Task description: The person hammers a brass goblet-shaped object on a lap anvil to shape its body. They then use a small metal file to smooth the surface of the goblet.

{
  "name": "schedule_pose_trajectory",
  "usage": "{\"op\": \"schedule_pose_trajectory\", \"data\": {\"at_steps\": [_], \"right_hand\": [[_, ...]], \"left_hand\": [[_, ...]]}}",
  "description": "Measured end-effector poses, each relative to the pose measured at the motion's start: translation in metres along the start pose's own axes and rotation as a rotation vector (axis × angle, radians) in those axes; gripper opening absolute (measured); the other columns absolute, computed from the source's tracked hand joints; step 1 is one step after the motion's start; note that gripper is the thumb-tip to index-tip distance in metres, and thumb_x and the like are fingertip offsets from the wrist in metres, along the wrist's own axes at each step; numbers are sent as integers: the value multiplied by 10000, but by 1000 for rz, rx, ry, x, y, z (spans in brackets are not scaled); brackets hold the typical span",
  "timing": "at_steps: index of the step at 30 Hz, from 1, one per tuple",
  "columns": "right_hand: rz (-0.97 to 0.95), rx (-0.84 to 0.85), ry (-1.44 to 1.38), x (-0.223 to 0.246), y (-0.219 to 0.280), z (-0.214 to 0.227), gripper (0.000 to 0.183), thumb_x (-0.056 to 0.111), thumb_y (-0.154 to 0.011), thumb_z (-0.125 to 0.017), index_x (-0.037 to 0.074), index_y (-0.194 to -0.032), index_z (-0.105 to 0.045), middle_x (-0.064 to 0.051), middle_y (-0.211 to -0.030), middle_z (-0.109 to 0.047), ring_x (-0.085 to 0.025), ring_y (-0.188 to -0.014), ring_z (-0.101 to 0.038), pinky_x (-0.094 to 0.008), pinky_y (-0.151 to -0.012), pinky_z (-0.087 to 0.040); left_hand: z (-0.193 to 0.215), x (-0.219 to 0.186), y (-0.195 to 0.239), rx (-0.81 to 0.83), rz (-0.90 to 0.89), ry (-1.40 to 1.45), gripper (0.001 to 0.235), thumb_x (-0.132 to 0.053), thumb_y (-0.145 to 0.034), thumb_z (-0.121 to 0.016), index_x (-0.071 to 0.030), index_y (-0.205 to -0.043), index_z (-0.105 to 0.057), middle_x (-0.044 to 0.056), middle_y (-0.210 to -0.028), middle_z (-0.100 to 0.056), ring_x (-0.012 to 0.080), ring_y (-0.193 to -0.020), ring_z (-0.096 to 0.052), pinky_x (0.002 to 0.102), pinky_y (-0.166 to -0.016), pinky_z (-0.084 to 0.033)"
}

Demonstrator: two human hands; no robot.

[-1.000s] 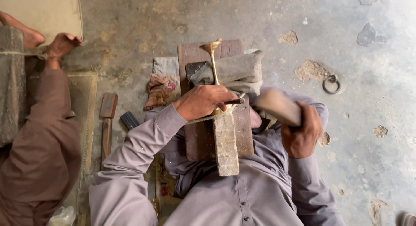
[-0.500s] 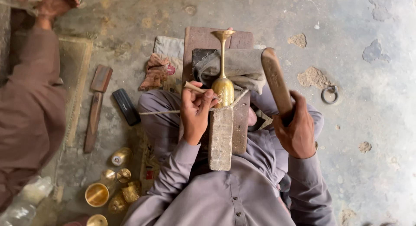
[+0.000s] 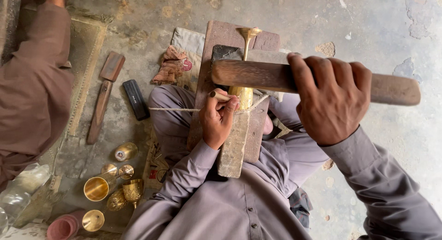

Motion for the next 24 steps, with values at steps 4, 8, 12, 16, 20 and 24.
{"op": "schedule_pose_trajectory", "data": {"at_steps": [4, 8, 12, 16, 20, 24], "right_hand": [[63, 14, -54, 11, -15, 11, 398, 68, -984, -676, 143, -1374, -653, -19, -1108, -699, -199, -964, -637, -381, -919, -460], [-61, 2, -344, 1, -1, 7, 450, 55, -926, -714, 65, -1365, -615, -103, -1112, -671, -261, -941, -637, -404, -866, -498], [-409, 22, -491, -31, 47, -29, 409, 68, -913, -747, 47, -1286, -579, -155, -1071, -665, -311, -936, -653, -448, -882, -520], [-863, 270, -754, -51, 124, -97, 502, 75, -837, -703, 18, -1313, -553, -223, -962, -689, -375, -848, -684, -475, -741, -512], [-941, 180, -848, -39, 175, -104, 623, 18, -800, -600, 14, -1415, -500, -233, -1045, -681, -396, -925, -679, -492, -807, -514], [-869, 110, -664, -28, 191, -92, 673, -45, -744, -532, 44, -1411, -553, -229, -1202, -661, -413, -1051, -645, -485, -899, -512]], "left_hand": [[1, 9, 1, -28, -4, 33, 247, -187, -1056, -650, 26, -1081, -528, 115, -1013, -691, 150, -900, -742, 266, -760, -655], [9, 10, -14, 37, 11, -102, 325, -271, -1028, -666, 26, -1096, -552, 132, -930, -758, 171, -815, -787, 287, -720, -645], [8, 7, -56, 225, 125, -18, 453, -378, -966, -658, -18, -1172, -474, 119, -936, -749, 161, -748, -770, 289, -626, -677], [-35, -9, -77, 651, 11, -239, 374, -405, -1000, -664, -75, -1156, -581, 79, -877, -775, 158, -726, -788, 313, -635, -634], [-67, -29, -76, 913, -245, -388, 496, -407, -947, -726, -80, -1295, -595, 106, -884, -772, 230, -744, -771, 364, -638, -595], [-85, -46, -71, 1007, -497, -431, 546, -435, -934, -754, -81, -1320, -598, 156, -1004, -766, 277, -783, -762, 377, -703, -581]]}}
Point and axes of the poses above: each hand's wrist, its own y-axis away from the middle knuckle, its own z-axis out of the back of the hand, x = y × z, the point moved 10 cm from there along -y, towards the middle knuckle
